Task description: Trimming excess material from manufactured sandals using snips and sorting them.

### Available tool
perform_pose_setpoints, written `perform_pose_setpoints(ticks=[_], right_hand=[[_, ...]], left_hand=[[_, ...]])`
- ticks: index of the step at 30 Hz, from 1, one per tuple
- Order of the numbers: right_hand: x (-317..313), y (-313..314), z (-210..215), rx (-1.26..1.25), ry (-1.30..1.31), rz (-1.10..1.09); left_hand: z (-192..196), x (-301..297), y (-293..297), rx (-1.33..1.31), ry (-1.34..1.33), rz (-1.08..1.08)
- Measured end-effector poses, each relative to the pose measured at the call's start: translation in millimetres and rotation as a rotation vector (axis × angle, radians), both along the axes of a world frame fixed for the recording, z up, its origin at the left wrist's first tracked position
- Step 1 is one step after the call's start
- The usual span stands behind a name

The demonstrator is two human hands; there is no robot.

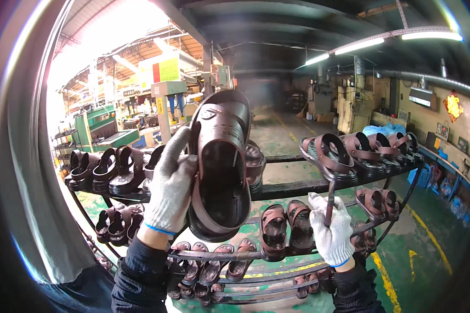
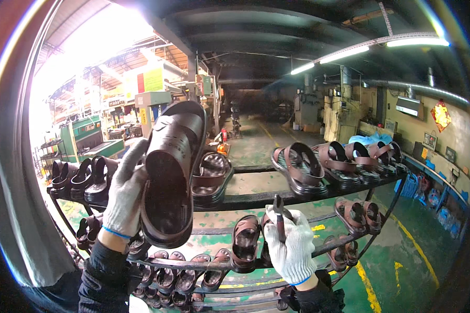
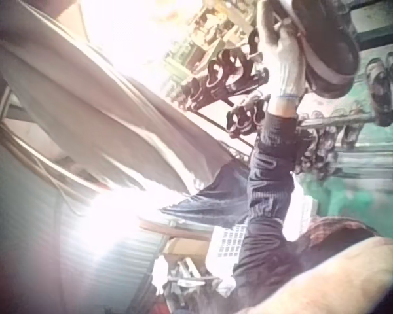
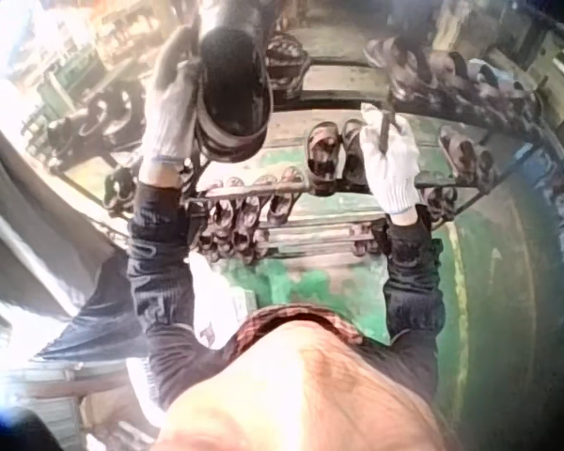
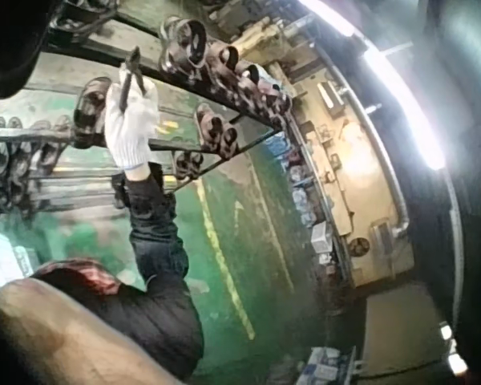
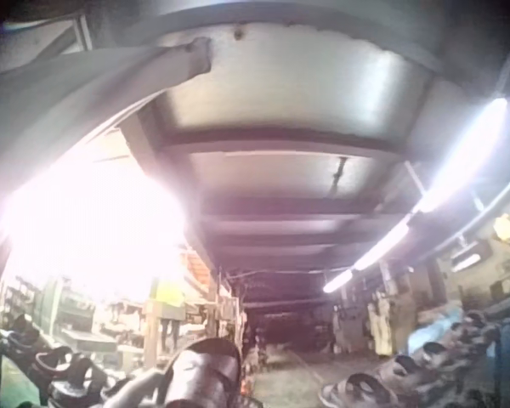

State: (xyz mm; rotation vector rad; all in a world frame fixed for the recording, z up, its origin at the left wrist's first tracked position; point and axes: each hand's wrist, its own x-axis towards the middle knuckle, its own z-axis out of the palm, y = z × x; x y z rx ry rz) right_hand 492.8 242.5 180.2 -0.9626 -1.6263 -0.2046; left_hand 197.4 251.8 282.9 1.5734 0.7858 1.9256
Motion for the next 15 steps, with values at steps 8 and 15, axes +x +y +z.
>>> perform_pose_setpoints(ticks=[8,15], right_hand=[[16,1,2,-0.02,-0.081,-0.008],[-64,47,21,0.438,-0.552,0.027]], left_hand=[[5,11,32,0.026,-0.105,0.021],[5,-57,25,0.005,-0.222,0.051]])
